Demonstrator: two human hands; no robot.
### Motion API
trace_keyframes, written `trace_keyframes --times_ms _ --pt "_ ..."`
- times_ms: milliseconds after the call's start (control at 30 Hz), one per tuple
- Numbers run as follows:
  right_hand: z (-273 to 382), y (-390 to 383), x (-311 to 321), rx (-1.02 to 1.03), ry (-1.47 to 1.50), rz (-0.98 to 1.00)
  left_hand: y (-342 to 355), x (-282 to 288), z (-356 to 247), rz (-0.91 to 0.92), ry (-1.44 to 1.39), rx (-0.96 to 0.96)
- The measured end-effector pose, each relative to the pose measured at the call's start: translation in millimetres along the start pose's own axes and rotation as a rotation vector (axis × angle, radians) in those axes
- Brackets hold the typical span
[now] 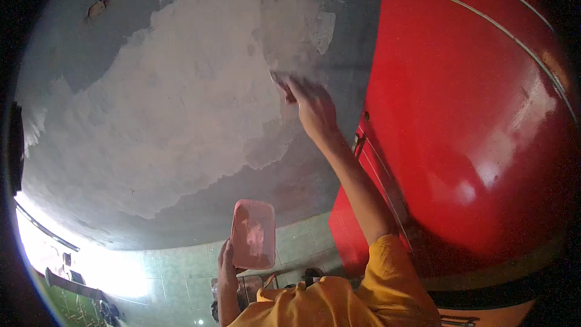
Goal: The person uses a putty knife to scoop plaster from a plastic container and apply it to a grey wall with smoothing strokes.
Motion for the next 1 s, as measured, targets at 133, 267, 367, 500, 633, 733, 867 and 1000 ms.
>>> trace_keyframes --times_ms 133,267,367,500,633,733,867,1000 --pt "20.2 100.1 82.5 0.137 -0.182 -0.249 -12.8 5.7 -2.0 -0.001 -0.001 0.006" --pt "11.0 92.9 85.3 0.245 -0.244 -0.291 -22.7 -7.6 -12.3 0.021 -0.02 0.0" --pt "36.1 5.9 34.9 0.176 -0.075 -0.15 -29.8 -6.5 -9.8 -0.009 -0.138 -0.034" --pt "59.5 -76.0 41.9 -0.225 0.245 0.049 -44.5 -17.9 -8.6 -0.029 -0.21 -0.117" --pt "86.6 -142.5 47.9 -0.764 0.937 -0.002 -62.5 -27.2 7.4 -0.004 -0.302 -0.124" --pt "122.3 -182.6 41.8 -0.987 1.197 -0.009 -65.3 -25.3 18.4 -0.002 -0.33 -0.228" --pt "171.5 -227.2 28.3 -1.098 1.279 0.117 -63.2 2.2 53.3 -0.067 -0.419 -0.175" --pt "225.6 -270.6 11.4 -1.142 1.239 0.321 -63.1 22.7 105.8 0.06 -0.55 -0.101"
Point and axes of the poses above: each hand's wrist, its own y-axis towards the middle knuckle, its own x-axis out of the back of the hand, z = x × y, the point moved 9 cm from there along y, towards the middle knuckle, and after that the axes turned 11 degrees about x, right-handed, at the moved point
